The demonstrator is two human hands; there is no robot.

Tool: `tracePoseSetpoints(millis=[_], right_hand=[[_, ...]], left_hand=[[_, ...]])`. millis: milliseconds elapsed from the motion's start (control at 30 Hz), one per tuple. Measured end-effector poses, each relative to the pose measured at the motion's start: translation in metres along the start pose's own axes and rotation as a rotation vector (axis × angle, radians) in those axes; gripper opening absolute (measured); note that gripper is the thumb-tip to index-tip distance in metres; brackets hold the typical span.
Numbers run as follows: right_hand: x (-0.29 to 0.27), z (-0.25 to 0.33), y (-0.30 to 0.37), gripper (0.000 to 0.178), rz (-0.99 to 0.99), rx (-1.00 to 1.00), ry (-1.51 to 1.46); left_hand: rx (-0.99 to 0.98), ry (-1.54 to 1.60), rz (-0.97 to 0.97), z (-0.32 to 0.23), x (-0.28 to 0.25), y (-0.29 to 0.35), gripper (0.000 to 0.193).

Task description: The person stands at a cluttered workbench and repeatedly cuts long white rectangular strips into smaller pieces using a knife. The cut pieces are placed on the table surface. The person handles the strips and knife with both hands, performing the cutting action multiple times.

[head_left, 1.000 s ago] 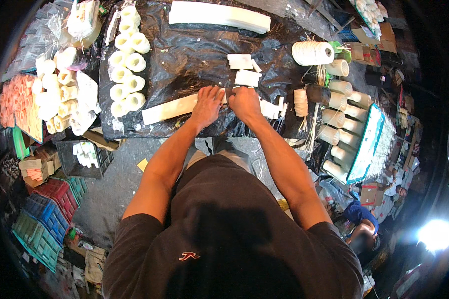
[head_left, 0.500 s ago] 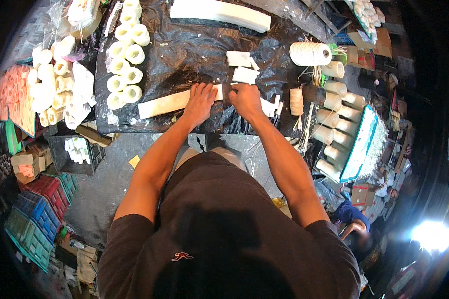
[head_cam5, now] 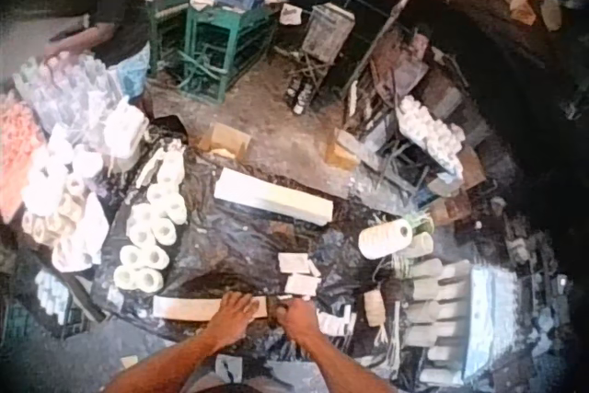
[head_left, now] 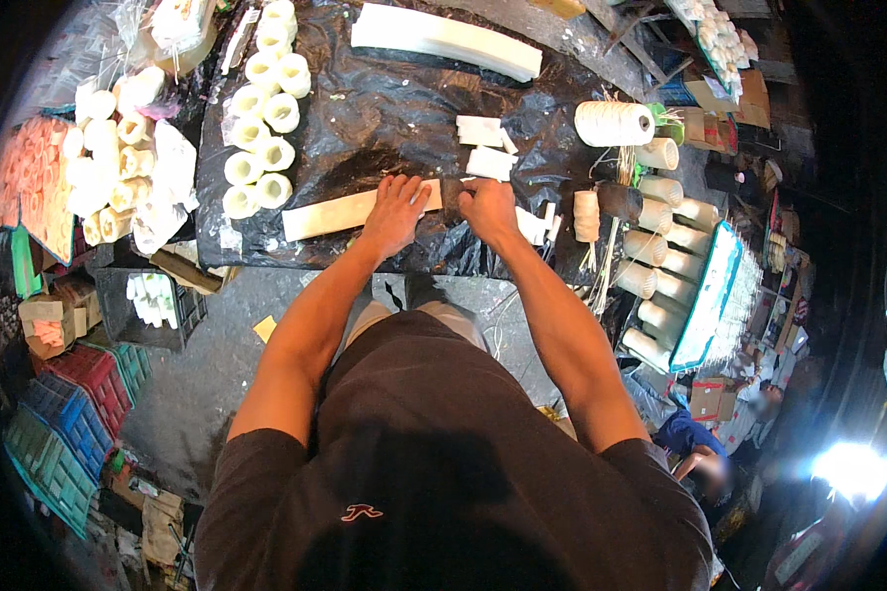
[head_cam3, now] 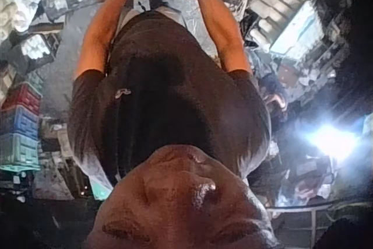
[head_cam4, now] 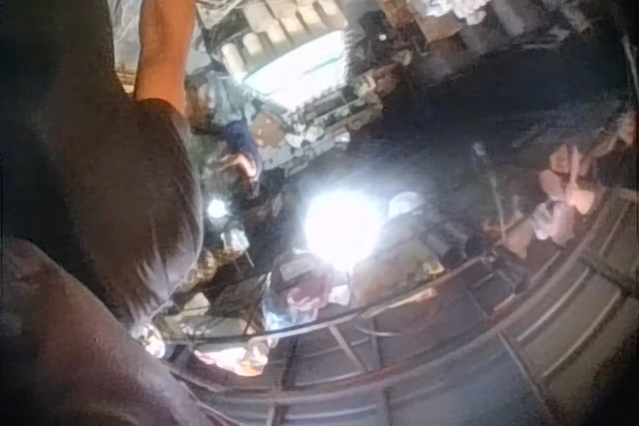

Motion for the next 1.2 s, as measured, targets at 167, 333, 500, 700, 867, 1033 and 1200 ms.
tracePoseSetpoints(millis=[167,333,500,700,867,1033,1200], right_hand=[[0.01,0.026,0.005,0.023,0.038,-0.122,0.057],[0.024,0.035,-0.003,0.022,0.003,-0.118,0.115],[0.019,0.025,-0.007,0.027,0.041,-0.101,0.086],[0.004,0.029,0.009,0.028,0.01,-0.108,-0.014],[0.021,0.048,0.009,0.028,0.069,-0.149,0.089],[0.029,0.047,-0.006,0.025,0.066,-0.133,0.13],[0.011,0.039,0.003,0.025,-0.027,-0.133,-0.018]], left_hand=[[0.016,-0.021,0.012,-0.001,0.002,0.001,0.057],[-0.007,0.001,0.028,0.0,0.004,0.0,0.056],[0.025,-0.005,0.001,0.004,-0.002,0.004,0.053],[-0.015,-0.046,0.011,0.013,-0.012,0.018,0.051],[-0.031,-0.033,0.031,0.015,-0.008,0.014,0.052],[-0.007,-0.096,0.044,0.017,-0.004,0.018,0.053],[-0.024,0.105,-0.04,0.021,-0.014,0.018,0.055]])
Point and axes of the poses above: each hand's wrist, its own y-axis away from the middle knuckle, its own x-axis out of the palm, z = x × y, the point moved 9 cm from there along -y, towards the middle knuckle, and after that the axes turned 9 degrees about y, right-handed, at the moved point
